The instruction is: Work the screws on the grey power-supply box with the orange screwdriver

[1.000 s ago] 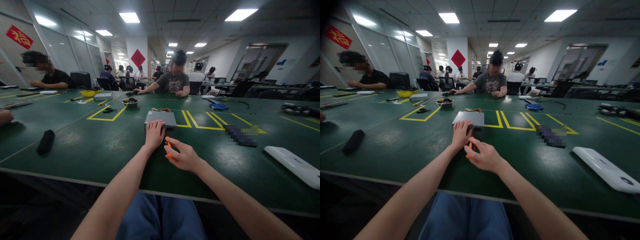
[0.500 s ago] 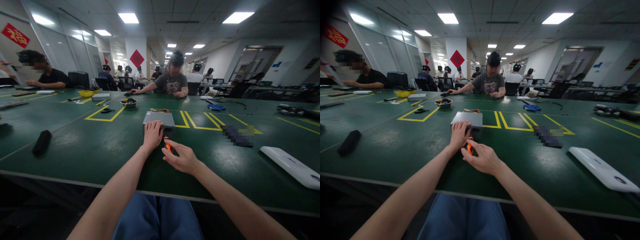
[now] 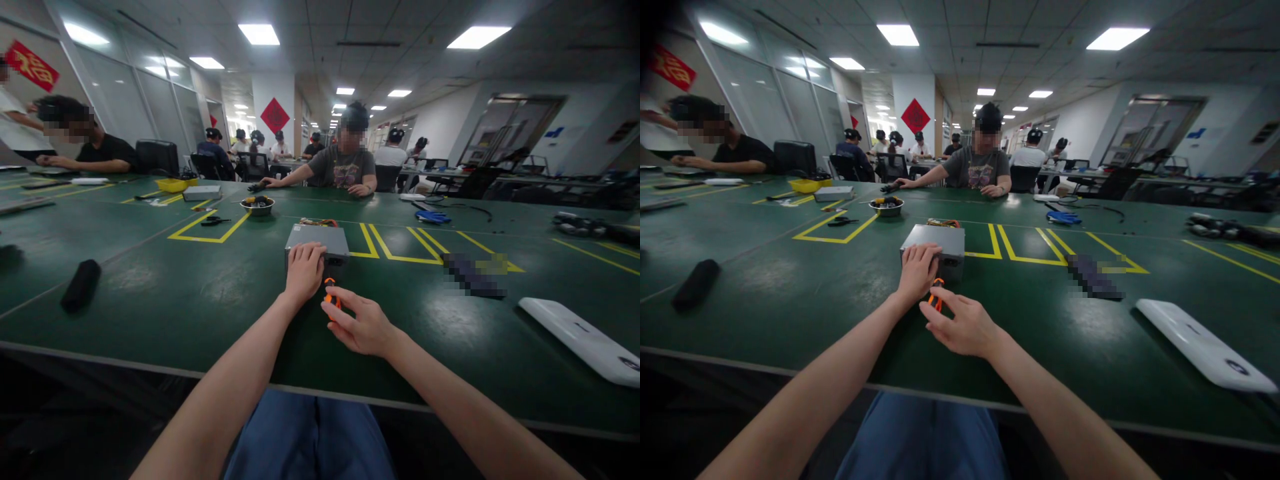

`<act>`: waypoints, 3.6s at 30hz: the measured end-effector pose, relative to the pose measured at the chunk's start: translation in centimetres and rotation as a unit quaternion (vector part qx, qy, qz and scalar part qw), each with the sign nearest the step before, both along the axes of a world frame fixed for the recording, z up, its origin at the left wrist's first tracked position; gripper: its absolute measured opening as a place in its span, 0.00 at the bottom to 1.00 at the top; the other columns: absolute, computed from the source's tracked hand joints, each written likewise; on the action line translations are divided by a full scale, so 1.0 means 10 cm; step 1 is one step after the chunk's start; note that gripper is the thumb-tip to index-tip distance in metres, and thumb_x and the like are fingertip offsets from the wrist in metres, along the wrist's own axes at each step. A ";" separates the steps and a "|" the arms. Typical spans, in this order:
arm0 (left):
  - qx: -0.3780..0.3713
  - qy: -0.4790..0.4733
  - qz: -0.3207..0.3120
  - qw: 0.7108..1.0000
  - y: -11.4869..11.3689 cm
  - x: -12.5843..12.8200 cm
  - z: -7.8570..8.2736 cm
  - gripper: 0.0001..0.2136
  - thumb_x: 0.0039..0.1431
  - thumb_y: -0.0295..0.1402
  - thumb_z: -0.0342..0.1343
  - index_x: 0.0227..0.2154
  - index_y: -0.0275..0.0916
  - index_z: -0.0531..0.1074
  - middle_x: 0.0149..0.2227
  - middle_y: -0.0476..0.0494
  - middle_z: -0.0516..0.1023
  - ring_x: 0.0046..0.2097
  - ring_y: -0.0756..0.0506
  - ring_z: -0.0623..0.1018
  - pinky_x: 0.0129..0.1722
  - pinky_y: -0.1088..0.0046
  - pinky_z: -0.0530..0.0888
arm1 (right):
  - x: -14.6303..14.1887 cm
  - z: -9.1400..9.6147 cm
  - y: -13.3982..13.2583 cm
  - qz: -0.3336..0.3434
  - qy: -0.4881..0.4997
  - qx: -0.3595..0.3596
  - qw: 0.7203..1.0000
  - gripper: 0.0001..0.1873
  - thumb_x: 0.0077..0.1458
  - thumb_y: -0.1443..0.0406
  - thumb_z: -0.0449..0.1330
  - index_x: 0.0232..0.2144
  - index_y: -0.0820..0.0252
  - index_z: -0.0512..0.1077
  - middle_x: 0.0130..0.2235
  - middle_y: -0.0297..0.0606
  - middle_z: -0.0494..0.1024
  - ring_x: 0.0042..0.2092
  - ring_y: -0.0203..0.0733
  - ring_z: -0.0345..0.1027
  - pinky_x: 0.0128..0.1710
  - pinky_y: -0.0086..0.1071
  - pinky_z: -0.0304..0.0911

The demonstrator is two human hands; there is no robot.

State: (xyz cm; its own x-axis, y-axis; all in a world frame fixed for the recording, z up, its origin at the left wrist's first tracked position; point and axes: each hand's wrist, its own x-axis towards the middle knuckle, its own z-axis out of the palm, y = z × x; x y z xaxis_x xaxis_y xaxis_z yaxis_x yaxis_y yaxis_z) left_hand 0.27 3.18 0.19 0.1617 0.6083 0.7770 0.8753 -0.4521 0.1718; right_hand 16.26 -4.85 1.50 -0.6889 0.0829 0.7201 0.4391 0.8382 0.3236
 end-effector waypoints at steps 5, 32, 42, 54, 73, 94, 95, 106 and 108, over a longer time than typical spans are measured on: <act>0.017 0.041 -0.005 0.999 -0.01 -0.01 -0.01 0.14 0.62 0.27 0.42 0.48 0.41 0.64 0.55 0.46 0.68 0.60 0.46 0.61 0.62 0.60 0.51 | 0.00 0.01 0.00 -0.005 0.021 0.016 1.000 0.10 0.58 0.65 0.52 0.43 0.63 0.62 0.43 0.51 0.72 0.42 0.42 0.71 0.35 0.32 0.70; -0.023 0.025 -0.015 0.999 -0.01 -0.02 0.03 0.13 0.60 0.29 0.44 0.46 0.42 0.65 0.53 0.47 0.69 0.56 0.45 0.65 0.57 0.63 0.57 | 0.02 0.03 -0.03 -0.008 -0.020 -0.040 0.999 0.15 0.59 0.64 0.50 0.47 0.64 0.62 0.47 0.54 0.69 0.46 0.45 0.69 0.38 0.35 0.69; -0.028 0.017 -0.017 0.999 -0.02 -0.02 0.04 0.12 0.60 0.29 0.44 0.46 0.43 0.65 0.53 0.46 0.69 0.55 0.45 0.65 0.57 0.63 0.58 | 0.04 -0.01 0.02 -0.018 -0.011 -0.050 0.999 0.15 0.57 0.62 0.54 0.46 0.62 0.63 0.46 0.50 0.71 0.39 0.42 0.70 0.36 0.34 0.67; -0.028 0.020 -0.020 0.999 -0.01 -0.02 0.05 0.12 0.60 0.29 0.45 0.46 0.42 0.65 0.52 0.46 0.69 0.55 0.45 0.65 0.57 0.63 0.58 | -0.01 0.02 0.04 -0.019 -0.031 -0.036 0.999 0.15 0.57 0.59 0.53 0.42 0.63 0.68 0.43 0.50 0.71 0.39 0.42 0.69 0.35 0.33 0.66; -0.039 0.017 -0.018 0.999 -0.03 -0.02 0.07 0.14 0.58 0.27 0.46 0.46 0.42 0.65 0.53 0.47 0.68 0.56 0.45 0.64 0.58 0.63 0.57 | 0.11 0.02 0.00 -0.008 -0.036 -0.111 0.993 0.18 0.58 0.62 0.51 0.49 0.63 0.63 0.49 0.53 0.68 0.45 0.47 0.69 0.38 0.37 0.68; -0.034 0.021 -0.020 0.999 -0.03 -0.02 0.06 0.14 0.57 0.28 0.46 0.46 0.41 0.64 0.52 0.45 0.69 0.55 0.44 0.64 0.57 0.63 0.57 | 0.06 -0.01 -0.02 -0.040 -0.050 -0.111 0.992 0.15 0.56 0.58 0.55 0.42 0.62 0.66 0.46 0.47 0.72 0.37 0.41 0.69 0.35 0.33 0.66; -0.034 0.022 -0.020 0.999 -0.03 -0.02 0.06 0.14 0.57 0.28 0.46 0.46 0.41 0.65 0.52 0.45 0.69 0.55 0.44 0.64 0.57 0.63 0.56 | 0.06 -0.01 -0.02 -0.042 -0.054 -0.111 0.992 0.14 0.57 0.59 0.55 0.43 0.61 0.66 0.47 0.47 0.71 0.38 0.41 0.69 0.36 0.33 0.66; -0.039 0.025 -0.023 0.999 -0.02 -0.03 0.06 0.14 0.57 0.28 0.47 0.46 0.41 0.65 0.53 0.46 0.69 0.56 0.44 0.64 0.58 0.62 0.56 | 0.07 0.01 -0.03 -0.037 -0.059 -0.133 0.989 0.14 0.56 0.58 0.54 0.41 0.62 0.68 0.46 0.48 0.70 0.38 0.42 0.68 0.36 0.34 0.65; -0.037 0.024 -0.025 0.999 -0.02 -0.03 0.06 0.14 0.57 0.28 0.47 0.46 0.41 0.64 0.53 0.46 0.69 0.56 0.44 0.64 0.58 0.62 0.56 | 0.07 0.00 -0.02 -0.038 -0.058 -0.132 0.989 0.15 0.56 0.58 0.54 0.41 0.62 0.68 0.46 0.48 0.71 0.38 0.42 0.68 0.36 0.34 0.65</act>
State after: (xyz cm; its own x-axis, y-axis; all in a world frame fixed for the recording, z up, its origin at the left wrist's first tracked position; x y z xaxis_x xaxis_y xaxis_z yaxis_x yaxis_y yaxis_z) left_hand -0.01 2.99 0.76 0.2295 0.6536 0.7212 0.8604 -0.4827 0.1637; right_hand 16.93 -5.10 1.53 -0.7497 0.3135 0.5829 0.4778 0.8658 0.1488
